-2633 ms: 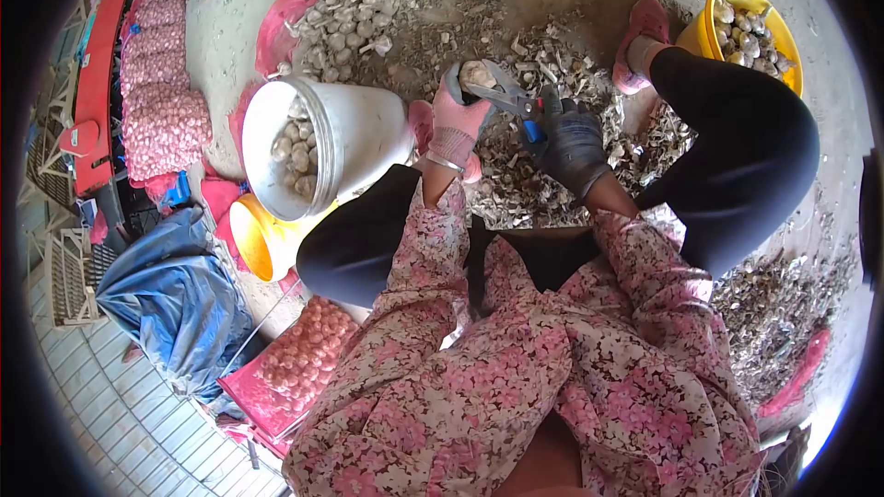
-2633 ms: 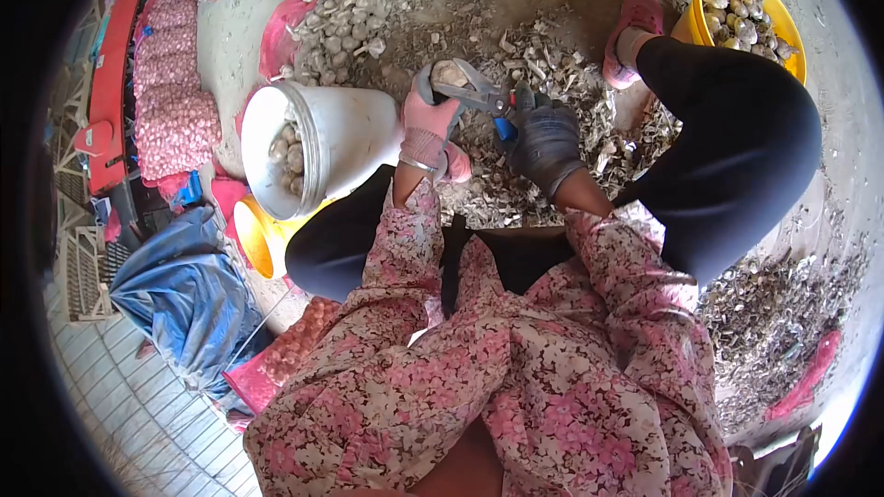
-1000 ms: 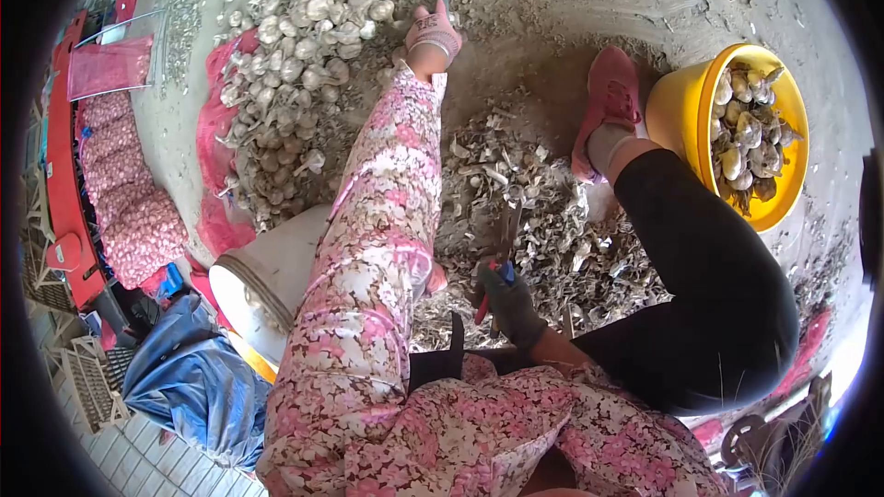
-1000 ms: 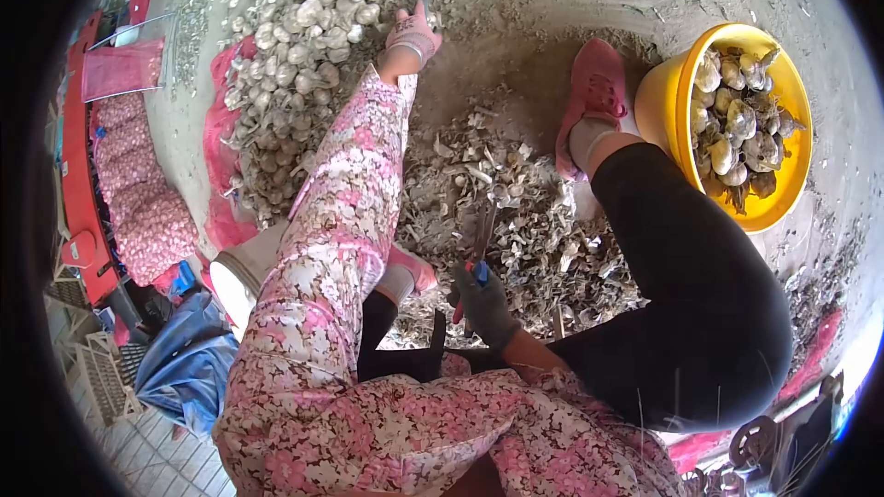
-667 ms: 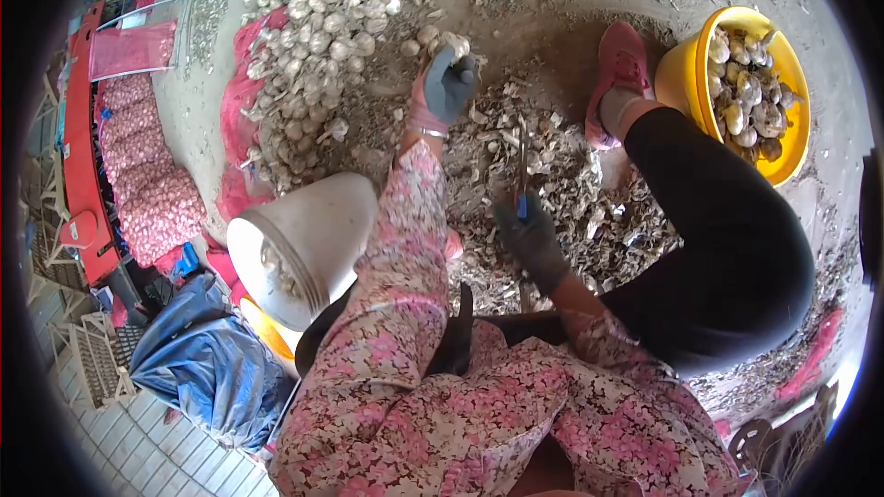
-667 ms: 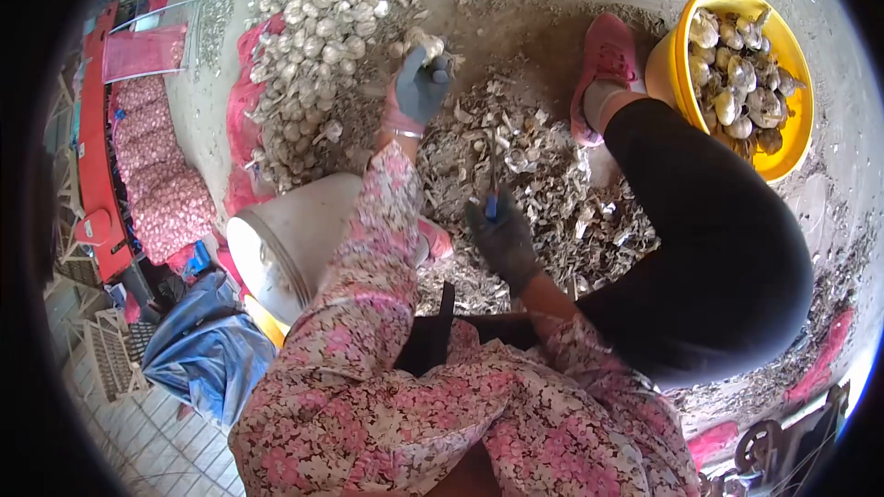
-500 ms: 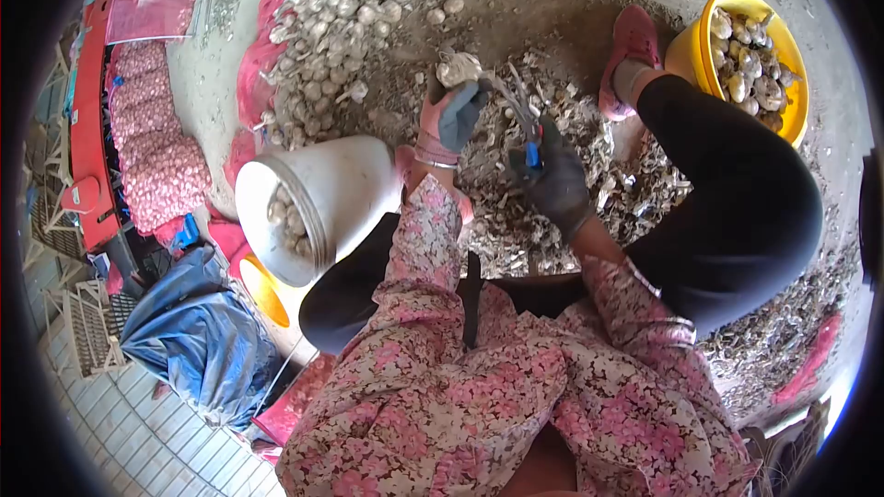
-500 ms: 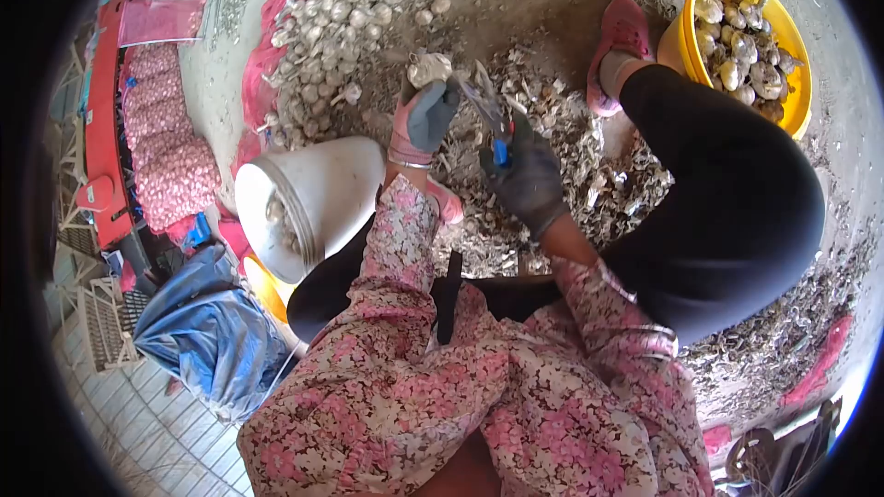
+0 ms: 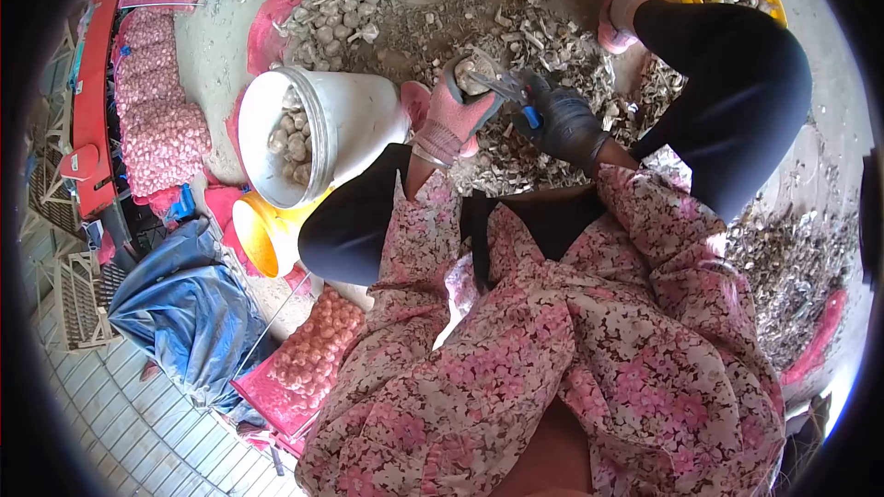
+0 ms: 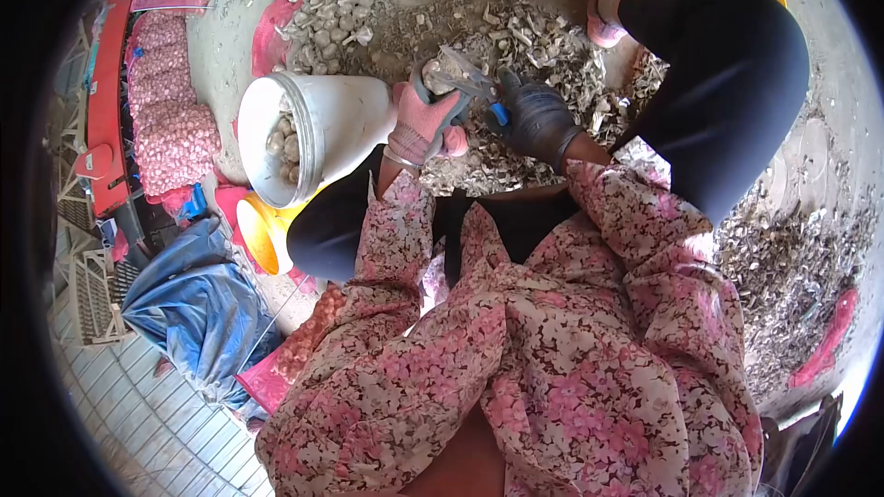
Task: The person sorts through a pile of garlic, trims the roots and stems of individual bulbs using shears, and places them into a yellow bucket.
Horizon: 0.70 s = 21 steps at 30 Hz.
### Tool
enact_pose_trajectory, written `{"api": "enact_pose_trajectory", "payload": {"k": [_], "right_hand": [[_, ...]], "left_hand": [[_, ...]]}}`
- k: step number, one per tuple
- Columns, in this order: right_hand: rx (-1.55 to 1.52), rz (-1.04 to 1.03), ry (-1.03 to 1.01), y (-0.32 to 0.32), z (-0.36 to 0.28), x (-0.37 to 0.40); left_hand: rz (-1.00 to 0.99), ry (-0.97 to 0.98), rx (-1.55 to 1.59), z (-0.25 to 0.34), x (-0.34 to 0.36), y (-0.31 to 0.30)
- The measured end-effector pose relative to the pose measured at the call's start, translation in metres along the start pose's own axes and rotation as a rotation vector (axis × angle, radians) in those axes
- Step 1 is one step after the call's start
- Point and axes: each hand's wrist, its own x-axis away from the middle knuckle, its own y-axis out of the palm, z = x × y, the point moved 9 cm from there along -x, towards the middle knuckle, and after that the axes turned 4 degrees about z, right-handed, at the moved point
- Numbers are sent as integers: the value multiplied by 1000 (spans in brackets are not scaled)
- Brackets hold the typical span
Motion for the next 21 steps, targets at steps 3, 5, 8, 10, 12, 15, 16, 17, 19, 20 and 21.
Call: {"api": "enact_pose_trajectory", "payload": {"k": [3, 5, 8, 10, 12, 15, 16, 17, 19, 20, 21], "right_hand": [[-8, 39, -49, 14, 15, 4], [31, 30, -103, 18, 21, 6], [102, -28, -77, 24, 29, -1], [125, -23, -71, 28, 36, -6], [189, -61, -64, 38, 46, -14], [146, -133, 109, 39, 64, -26], [125, -229, 198, 45, 71, -28], [128, -228, 193, 47, 71, -29], [-52, -67, 281, 45, 74, -27], [-49, -62, 264, 50, 69, -25], [-265, -54, 330, 57, 67, -20]], "left_hand": [[-23, -9, 36, -1, 8, 4], [-52, -27, 80, -9, 9, 7], [-131, -150, 374, -44, 7, 15], [-173, -332, 548, -79, 6, 23], [-239, -600, 807, -111, 10, 38], [-182, -343, 574, -75, -1, 28], [-136, -263, 518, -71, -6, 22], [-115, 66, 321, -45, -11, 10], [-46, 148, 168, -53, -16, -4], [14, 221, 14, -55, -16, -13], [49, 35, 434, -82, -16, -11]]}}
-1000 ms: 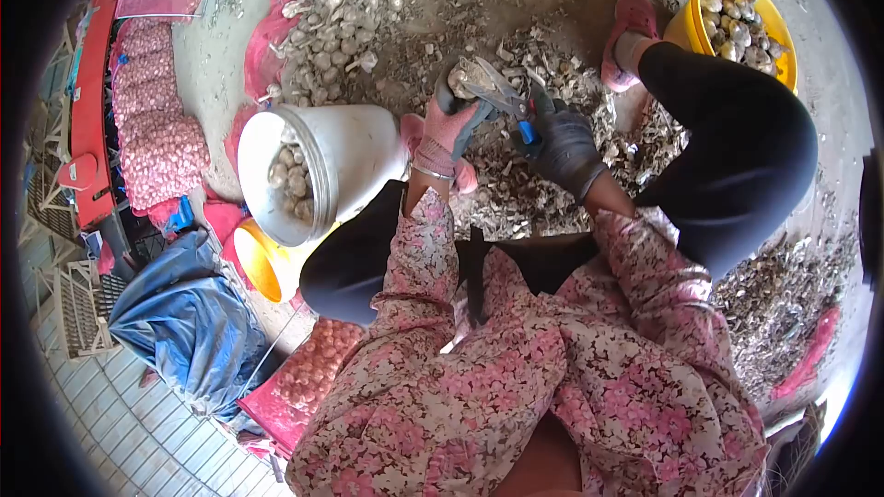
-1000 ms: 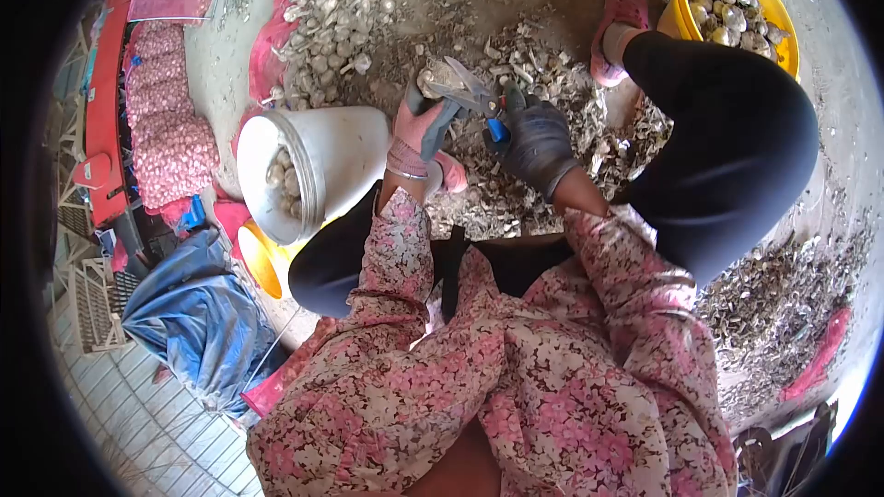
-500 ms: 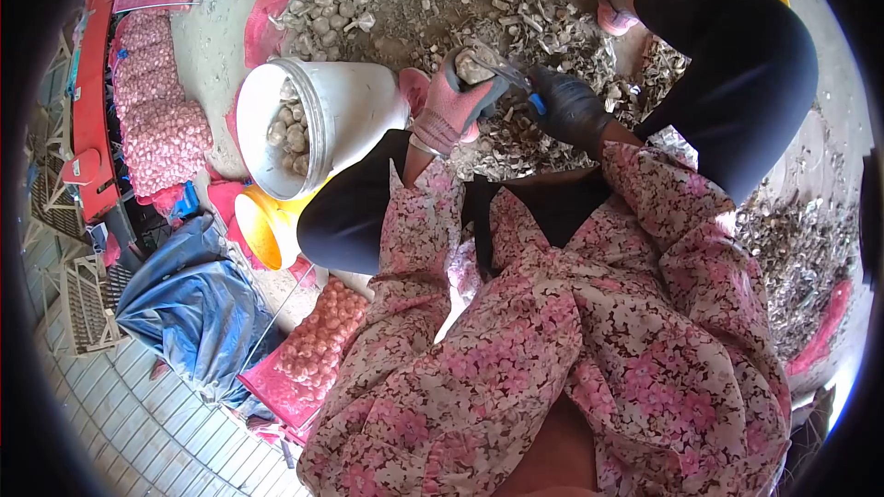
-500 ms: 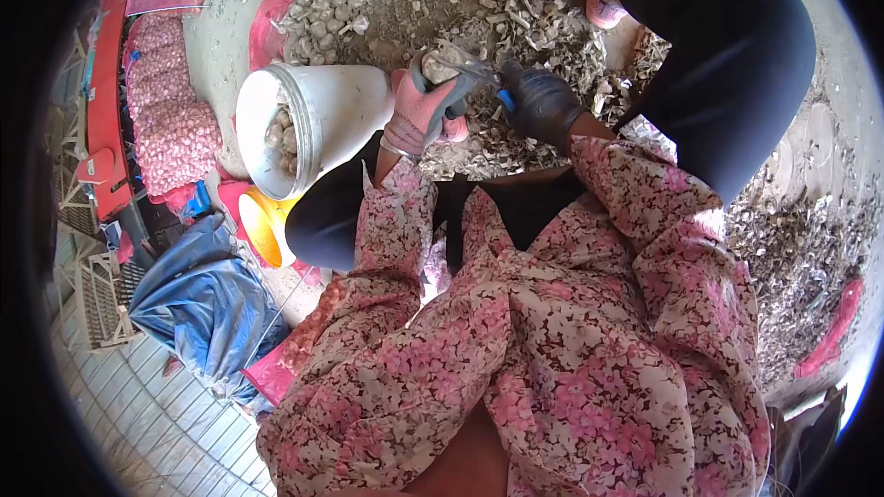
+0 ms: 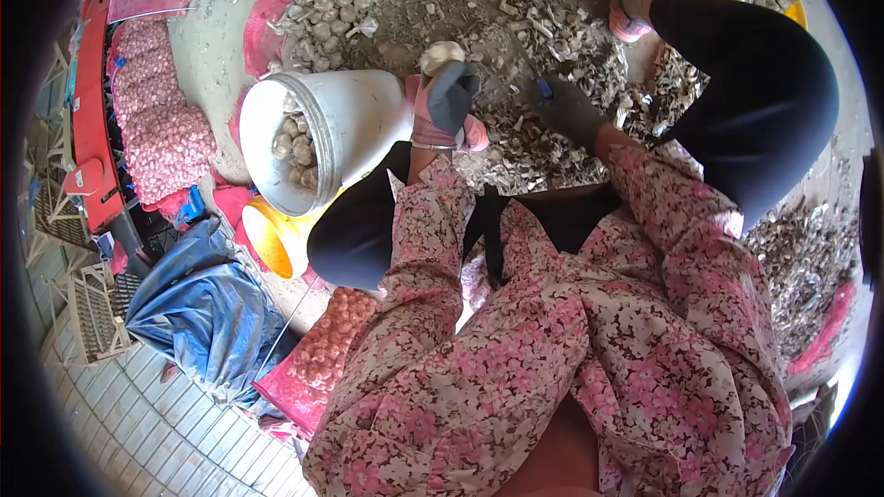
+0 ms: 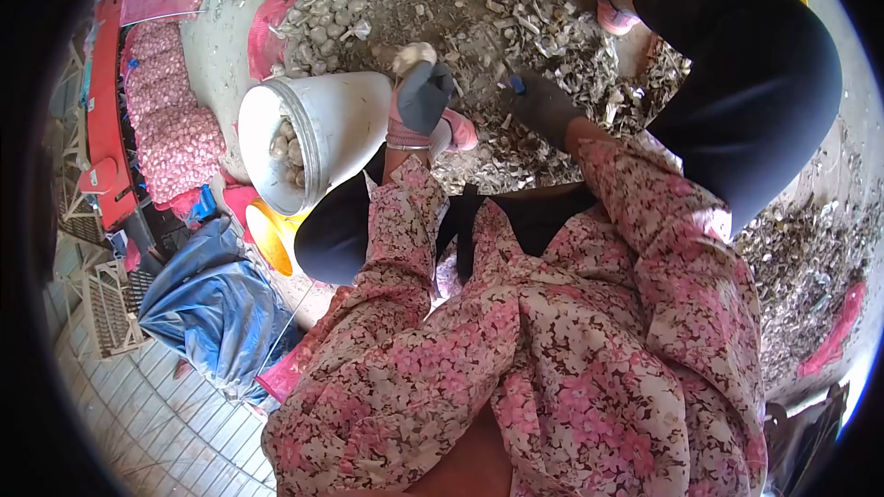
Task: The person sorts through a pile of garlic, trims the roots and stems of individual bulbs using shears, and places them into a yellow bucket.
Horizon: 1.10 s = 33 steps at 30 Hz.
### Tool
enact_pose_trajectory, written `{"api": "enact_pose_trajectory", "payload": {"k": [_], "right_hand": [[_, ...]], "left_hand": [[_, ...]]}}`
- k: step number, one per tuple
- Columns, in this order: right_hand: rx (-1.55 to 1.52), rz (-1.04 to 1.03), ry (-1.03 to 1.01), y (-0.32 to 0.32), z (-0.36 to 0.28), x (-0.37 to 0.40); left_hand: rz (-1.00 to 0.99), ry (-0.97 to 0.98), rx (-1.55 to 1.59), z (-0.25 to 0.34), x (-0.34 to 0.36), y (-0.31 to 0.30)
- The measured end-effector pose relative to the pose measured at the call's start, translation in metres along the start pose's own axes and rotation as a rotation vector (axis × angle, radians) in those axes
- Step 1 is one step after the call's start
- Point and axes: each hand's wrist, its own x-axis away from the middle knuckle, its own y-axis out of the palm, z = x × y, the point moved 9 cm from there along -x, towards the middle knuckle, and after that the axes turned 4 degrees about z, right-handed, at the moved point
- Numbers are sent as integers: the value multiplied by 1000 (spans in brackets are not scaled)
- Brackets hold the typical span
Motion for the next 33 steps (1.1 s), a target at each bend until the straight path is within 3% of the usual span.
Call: {"api": "enact_pose_trajectory", "payload": {"k": [1, 3, 5, 8, 11, 14, 15, 16, 19, 20, 22, 23, 25, 26, 28, 29, 30, 31, 32, 33], "right_hand": [[-217, -19, 64, 5, 2, 7], [-225, -6, 38, 7, 0, 18], [-371, -98, -32, 19, -3, 27], [-242, -87, -145, 20, -17, 34], [-324, -141, -151, -1, -51, 51], [-525, -189, -117, 0, -53, 55], [-640, -190, -105, -1, -52, 56], [-334, -139, -282, -8, -60, 62], [-116, -116, -388, 3, -56, 62], [-117, -119, -395, 16, -50, 56], [-647, -145, -346, 31, -42, 46], [-648, -143, -349, 30, -39, 46], [-380, -80, -215, 12, -39, 50], [-375, -82, -221, 2, -47, 56], [-484, -266, 47, 5, -44, 68], [-474, -266, 38, 8, -43, 67], [-796, -302, 158, 19, -37, 68], [-1116, -336, 281, 26, -38, 71], [-1055, -297, 227, 16, -39, 72], [-1039, -301, 209, 10, -43, 73]], "left_hand": [[1, 15, -1, 18, -6, 6], [147, -328, 1271, 23, -7, 21], [180, -279, 1231, 32, -3, 27], [91, -219, 1290, 48, 4, 45], [92, -353, 1316, 60, 22, 68], [35, -384, 688, 53, 36, 64], [31, -382, 689, 59, 38, 67], [70, -348, 793, 67, 39, 65], [216, -365, 1047, 57, 42, 56], [186, -316, 885, 60, 42, 56], [46, -207, 392, 62, 46, 53], [44, -205, 391, 53, 49, 49], [27, -258, 542, 36, 52, 49], [22, -281, 619, 29, 54, 48], [10, -324, 776, 22, 58, 51], [2, -341, 855, 20, 59, 51], [4, -328, 860, 29, 60, 51], [-61, -209, 1059, 55, 56, 56], [-134, -77, 1255, 84, 53, 57], [-137, -52, 1259, 95, 51, 53]]}}
